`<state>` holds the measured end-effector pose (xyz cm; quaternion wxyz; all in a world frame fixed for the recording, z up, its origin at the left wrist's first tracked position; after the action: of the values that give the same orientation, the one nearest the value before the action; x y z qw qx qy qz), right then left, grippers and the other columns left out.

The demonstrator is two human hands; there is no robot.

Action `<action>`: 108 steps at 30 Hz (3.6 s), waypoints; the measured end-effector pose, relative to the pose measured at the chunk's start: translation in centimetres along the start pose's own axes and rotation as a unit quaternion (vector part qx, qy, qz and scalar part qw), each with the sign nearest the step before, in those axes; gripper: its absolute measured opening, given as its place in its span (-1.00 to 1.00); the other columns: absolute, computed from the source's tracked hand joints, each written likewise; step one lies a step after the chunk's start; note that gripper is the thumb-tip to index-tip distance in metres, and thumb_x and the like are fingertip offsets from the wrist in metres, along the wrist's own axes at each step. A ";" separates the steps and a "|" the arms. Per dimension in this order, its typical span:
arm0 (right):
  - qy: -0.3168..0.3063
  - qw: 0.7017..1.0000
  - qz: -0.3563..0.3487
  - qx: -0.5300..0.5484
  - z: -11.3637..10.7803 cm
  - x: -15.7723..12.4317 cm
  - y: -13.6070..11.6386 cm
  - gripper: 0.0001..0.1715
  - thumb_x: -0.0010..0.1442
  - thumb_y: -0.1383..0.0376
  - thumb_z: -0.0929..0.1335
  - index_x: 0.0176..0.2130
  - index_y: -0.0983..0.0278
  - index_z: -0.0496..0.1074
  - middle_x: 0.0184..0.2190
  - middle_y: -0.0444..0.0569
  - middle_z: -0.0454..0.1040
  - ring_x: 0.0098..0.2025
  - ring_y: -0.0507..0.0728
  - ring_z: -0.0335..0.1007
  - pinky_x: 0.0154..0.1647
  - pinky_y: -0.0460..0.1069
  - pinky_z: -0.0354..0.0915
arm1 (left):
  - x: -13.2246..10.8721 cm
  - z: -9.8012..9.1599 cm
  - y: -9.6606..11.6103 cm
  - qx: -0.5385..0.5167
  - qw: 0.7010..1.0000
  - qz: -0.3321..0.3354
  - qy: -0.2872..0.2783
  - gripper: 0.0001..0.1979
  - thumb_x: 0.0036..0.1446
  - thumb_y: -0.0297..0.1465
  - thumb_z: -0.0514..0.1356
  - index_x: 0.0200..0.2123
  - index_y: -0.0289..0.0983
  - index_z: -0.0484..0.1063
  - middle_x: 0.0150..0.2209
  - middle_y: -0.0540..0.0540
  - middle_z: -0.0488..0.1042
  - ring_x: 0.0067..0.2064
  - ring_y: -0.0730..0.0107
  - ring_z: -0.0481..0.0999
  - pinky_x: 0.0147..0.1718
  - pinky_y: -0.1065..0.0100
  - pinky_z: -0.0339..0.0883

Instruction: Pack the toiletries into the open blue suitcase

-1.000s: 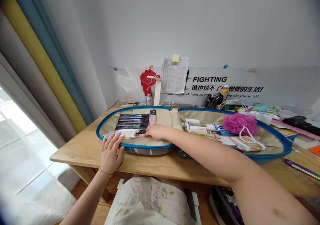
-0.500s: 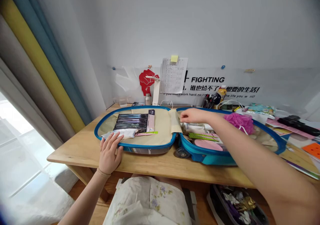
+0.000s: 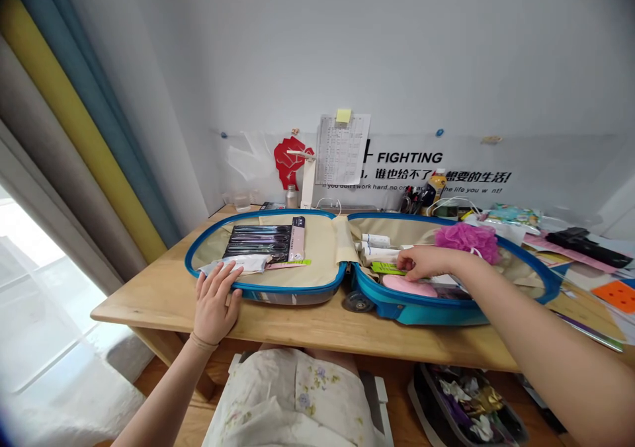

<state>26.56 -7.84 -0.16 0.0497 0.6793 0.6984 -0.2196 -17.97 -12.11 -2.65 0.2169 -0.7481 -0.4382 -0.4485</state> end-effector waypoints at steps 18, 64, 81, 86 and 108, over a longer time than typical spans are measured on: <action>0.084 0.996 -0.006 -0.009 -1.1 -0.6 -0.2 -0.83 -0.01 0.19 0.32 -0.40 0.21 0.45 -0.40 0.06 0.53 -0.40 0.15 0.40 -0.36 0.01 0.23 | 0.0 0.0 -0.1 -0.001 1.000 -0.011 -0.007 -0.60 0.29 -0.35 0.01 0.16 -0.19 0.36 0.18 -0.17 0.40 0.29 0.15 0.24 0.32 0.08 -0.18; 0.068 0.924 -0.313 -0.209 4.4 5.9 -26.7 -0.51 0.20 0.30 0.25 0.10 0.14 0.45 0.00 0.05 0.48 -0.01 0.17 0.42 -0.17 -0.03 0.30 | 0.1 0.0 -0.1 -0.001 1.000 -0.014 -0.012 -0.61 0.29 -0.35 0.01 0.13 -0.20 0.39 0.18 -0.16 0.41 0.28 0.16 0.26 0.32 0.10 -0.20; 0.092 0.991 -0.018 -0.092 -2.0 0.4 -0.8 -0.65 0.07 0.23 0.27 -0.17 0.23 0.51 -0.11 0.03 0.57 -0.10 0.20 0.49 -0.05 0.02 0.35 | 0.1 0.0 -0.1 -0.001 1.000 -0.011 -0.004 -0.59 0.28 -0.35 0.02 0.17 -0.18 0.35 0.17 -0.16 0.42 0.27 0.14 0.27 0.33 0.08 -0.20; 0.070 0.988 -0.011 -0.139 -0.3 0.4 0.1 -0.58 0.05 0.29 0.26 -0.08 0.24 0.48 -0.03 0.07 0.54 -0.04 0.20 0.48 -0.03 0.00 0.34 | 0.1 0.0 0.0 -0.003 1.000 -0.010 -0.005 -0.58 0.28 -0.35 0.02 0.18 -0.18 0.35 0.17 -0.16 0.42 0.28 0.15 0.25 0.33 0.08 -0.20; 0.208 0.939 -0.262 -0.085 -3.0 -1.9 -16.5 -0.47 0.29 0.11 0.12 0.06 0.19 0.47 -0.05 0.07 0.48 -0.04 0.19 0.41 0.00 0.10 0.32 | 0.2 -0.3 0.1 0.000 1.000 -0.002 0.003 -0.61 0.29 -0.36 0.02 0.15 -0.20 0.36 0.16 -0.17 0.42 0.27 0.15 0.26 0.32 0.09 -0.19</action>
<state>11.34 -8.16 7.23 -0.0982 0.4964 0.8623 -0.0181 -17.94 -12.28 -2.37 0.2174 -0.7462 -0.4389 -0.4509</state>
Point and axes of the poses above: each hand's wrist, its own x-axis towards the middle knuckle, its own z-axis out of the palm, y = z × x, the point moved 9 cm from there along x, towards the middle knuckle
